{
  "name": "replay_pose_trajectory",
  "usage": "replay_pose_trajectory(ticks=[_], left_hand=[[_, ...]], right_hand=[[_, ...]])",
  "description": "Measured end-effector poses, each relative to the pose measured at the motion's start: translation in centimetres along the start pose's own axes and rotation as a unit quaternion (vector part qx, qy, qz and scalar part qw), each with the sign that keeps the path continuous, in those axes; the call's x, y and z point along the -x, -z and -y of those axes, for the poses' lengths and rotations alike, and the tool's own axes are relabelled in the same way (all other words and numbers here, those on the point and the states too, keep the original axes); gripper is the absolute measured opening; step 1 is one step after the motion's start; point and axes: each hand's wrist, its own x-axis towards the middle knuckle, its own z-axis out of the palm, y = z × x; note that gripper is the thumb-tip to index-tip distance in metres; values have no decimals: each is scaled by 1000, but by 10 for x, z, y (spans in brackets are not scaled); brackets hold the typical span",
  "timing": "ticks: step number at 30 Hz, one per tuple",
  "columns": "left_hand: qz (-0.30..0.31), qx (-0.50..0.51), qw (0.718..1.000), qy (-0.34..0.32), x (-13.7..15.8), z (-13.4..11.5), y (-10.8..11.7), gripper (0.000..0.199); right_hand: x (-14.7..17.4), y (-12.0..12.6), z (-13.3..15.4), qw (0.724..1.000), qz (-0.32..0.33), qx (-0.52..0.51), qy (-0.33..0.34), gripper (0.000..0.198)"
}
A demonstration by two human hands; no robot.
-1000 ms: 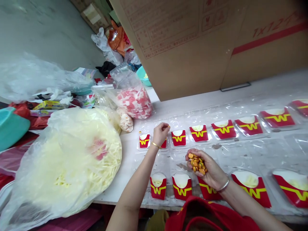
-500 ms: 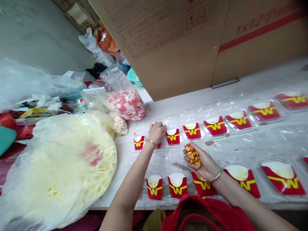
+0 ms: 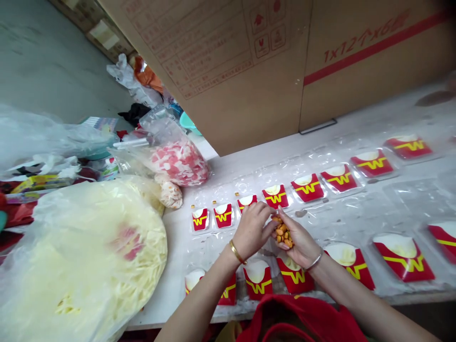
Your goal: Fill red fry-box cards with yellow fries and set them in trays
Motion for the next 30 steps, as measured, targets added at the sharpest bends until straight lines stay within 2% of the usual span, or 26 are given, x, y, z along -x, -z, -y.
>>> replay_pose_trajectory(ticks=[4,7,11,13,16,18,20,24,26,30], left_hand=[[-28,54,998,14,-8,-5,-4,15],[-61,150,986,33,-14,-4,-7,13],[-110,315,933,136,-35,25,-14,15],[-143,327,921,155,-50,48,-16,21],[-163,230,951,127,-73,78,-17,37],[-128,125,979,94,-84,90,-18,42],[-71,16,996,58,-92,95,-20,49],[4,-143,990,-5,-98,96,-28,64],[17,-177,984,-14,-96,96,-32,66],[58,-197,979,13,-90,95,-37,67]], right_hand=[[2,1,9,999,-3,14,43,36],[2,3,15,998,-12,8,58,33],[0,6,23,998,-20,11,56,32],[1,8,27,999,-17,10,45,32],[4,11,32,1000,0,-16,20,31],[7,14,33,999,14,-37,15,27],[9,16,34,999,23,-42,23,21],[9,20,32,999,21,-11,40,17],[9,21,31,999,20,-2,37,20],[5,20,33,1000,11,-17,23,25]])
